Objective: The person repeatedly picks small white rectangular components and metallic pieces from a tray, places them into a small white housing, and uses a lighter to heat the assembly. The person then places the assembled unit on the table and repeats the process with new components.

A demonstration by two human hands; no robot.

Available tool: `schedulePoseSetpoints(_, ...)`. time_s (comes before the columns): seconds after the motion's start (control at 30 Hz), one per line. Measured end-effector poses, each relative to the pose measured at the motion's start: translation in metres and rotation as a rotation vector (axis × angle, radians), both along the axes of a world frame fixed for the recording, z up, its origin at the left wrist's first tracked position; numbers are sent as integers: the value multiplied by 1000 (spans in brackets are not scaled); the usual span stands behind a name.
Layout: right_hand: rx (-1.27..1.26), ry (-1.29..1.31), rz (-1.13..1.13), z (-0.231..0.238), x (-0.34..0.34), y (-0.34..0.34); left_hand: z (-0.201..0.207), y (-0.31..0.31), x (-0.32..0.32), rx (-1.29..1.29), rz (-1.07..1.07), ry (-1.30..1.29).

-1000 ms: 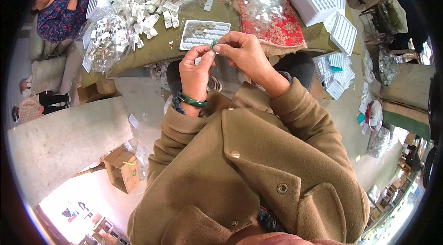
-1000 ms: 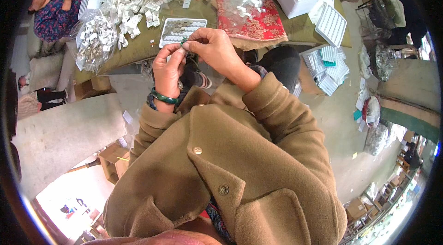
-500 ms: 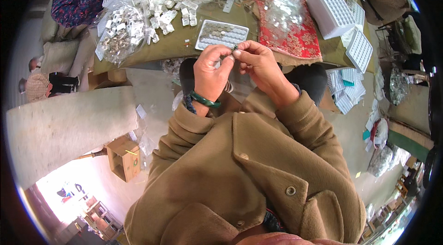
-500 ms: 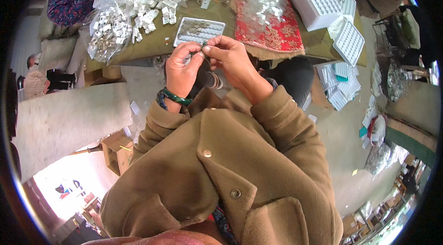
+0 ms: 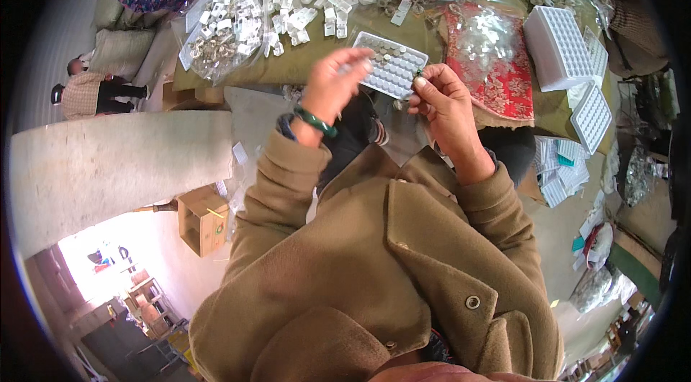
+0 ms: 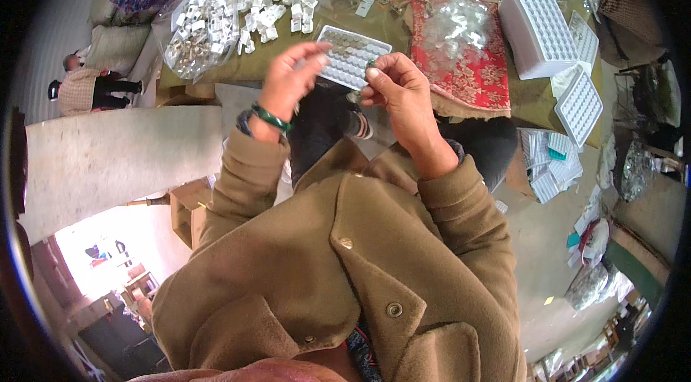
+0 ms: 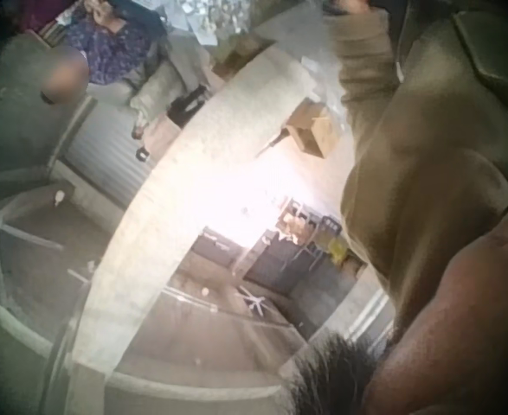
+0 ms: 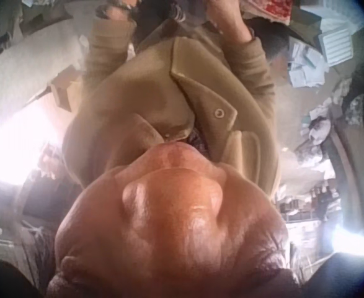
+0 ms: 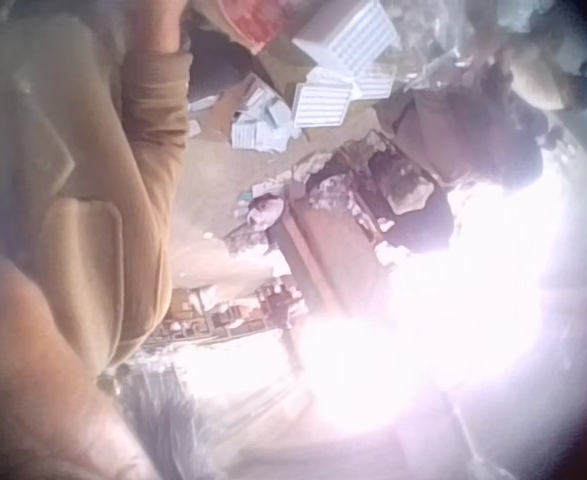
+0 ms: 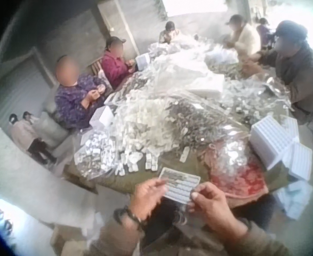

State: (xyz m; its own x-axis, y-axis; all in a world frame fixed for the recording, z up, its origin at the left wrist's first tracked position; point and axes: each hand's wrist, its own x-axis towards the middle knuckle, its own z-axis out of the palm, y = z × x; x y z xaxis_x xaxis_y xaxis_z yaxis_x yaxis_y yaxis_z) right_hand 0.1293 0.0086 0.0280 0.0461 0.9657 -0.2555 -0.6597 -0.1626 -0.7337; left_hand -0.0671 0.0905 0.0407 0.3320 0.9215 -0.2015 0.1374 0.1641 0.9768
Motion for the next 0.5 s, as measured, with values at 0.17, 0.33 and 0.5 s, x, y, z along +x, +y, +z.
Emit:
schedulePoseSetpoints(0.17, 12, -144, 17, 1, 0, 0, -11, 82, -26, 233, 289, 363)
schedulePoseSetpoints(0.33, 54, -165, 58, 1, -2, 0, -29, 127, -22, 470, 247, 829)
schedulePoseSetpoints(0.5, 52, -188, 64, 0, -2, 0, -34, 136, -24, 487, 237, 980)
